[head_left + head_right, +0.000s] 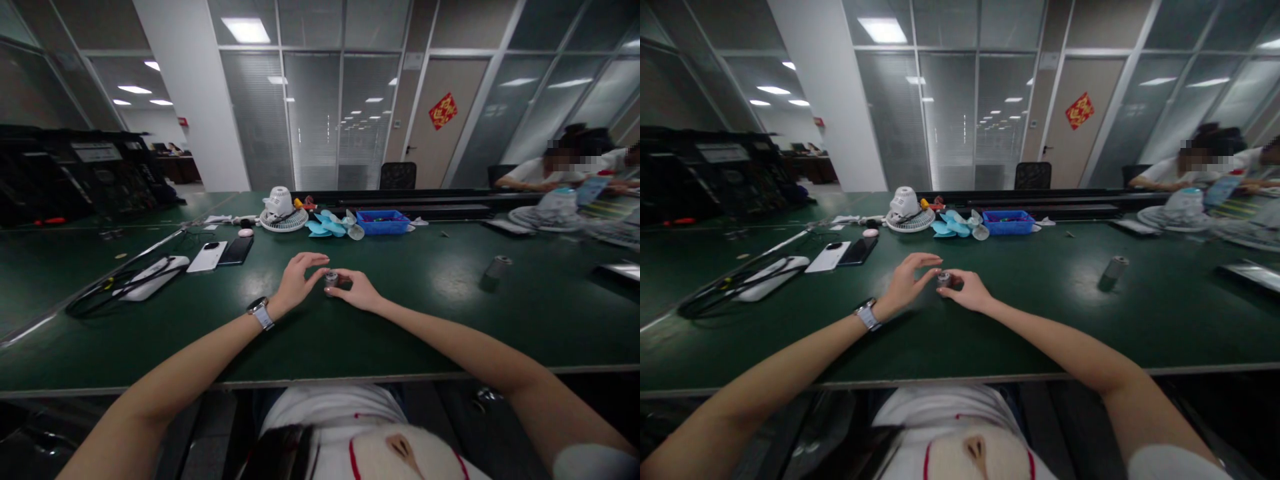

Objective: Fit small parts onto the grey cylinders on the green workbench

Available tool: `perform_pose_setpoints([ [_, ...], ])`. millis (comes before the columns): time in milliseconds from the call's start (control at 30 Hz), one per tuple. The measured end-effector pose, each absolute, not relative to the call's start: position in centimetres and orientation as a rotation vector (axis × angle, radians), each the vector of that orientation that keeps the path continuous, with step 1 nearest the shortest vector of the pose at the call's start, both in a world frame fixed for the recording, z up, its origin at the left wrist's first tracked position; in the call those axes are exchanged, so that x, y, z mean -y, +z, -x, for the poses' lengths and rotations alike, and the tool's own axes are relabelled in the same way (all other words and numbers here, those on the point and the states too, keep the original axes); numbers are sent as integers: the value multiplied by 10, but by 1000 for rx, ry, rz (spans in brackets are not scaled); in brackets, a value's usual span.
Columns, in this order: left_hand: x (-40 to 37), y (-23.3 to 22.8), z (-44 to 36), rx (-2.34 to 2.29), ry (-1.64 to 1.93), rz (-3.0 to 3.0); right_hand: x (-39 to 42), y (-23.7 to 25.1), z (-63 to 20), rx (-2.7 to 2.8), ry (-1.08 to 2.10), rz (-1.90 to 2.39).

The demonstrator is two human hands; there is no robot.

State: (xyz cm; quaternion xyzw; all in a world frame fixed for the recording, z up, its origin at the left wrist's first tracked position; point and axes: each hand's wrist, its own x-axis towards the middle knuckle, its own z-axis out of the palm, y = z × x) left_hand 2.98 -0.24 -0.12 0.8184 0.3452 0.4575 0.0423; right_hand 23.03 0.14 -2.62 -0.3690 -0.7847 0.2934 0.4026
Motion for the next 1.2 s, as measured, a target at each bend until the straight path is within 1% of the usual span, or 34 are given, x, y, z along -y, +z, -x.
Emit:
perform_pose_setpoints([
  [200, 2, 0, -27, -1003, 1236, -2600, 6, -31, -227, 2031, 777, 889],
  [367, 3, 0, -28, -1035, 1193, -2608, 5, -33, -227, 2018, 788, 899],
  [467, 4, 0, -34, -1126, 1238, -2554, 5, -32, -227, 2032, 787, 907],
  [600, 1, 4, -35, -1151, 1436, -2359, 6, -31, -228, 2025, 800, 909],
  [667, -4, 6, -30, -1159, 1476, -2264, 7, -31, -228, 2017, 803, 907],
  [733, -11, 4, -22, -1193, 1388, -2240, 7, -31, -228, 2017, 807, 895],
  [833, -22, -6, -12, -1230, 1093, -2325, 1, -32, -232, 1998, 787, 901],
  [900, -28, -13, -8, -1206, 945, -2394, -10, -31, -241, 1948, 734, 943],
  [967, -31, -17, -7, -1172, 909, -2453, -27, -27, -258, 1869, 650, 992],
  [1100, -31, -14, -5, -1145, 989, -2511, -71, -15, -321, 1645, 345, 1185],
  [1200, -34, -11, 0, -1227, 1110, -2449, -94, -14, -384, 1454, 42, 1520],
])
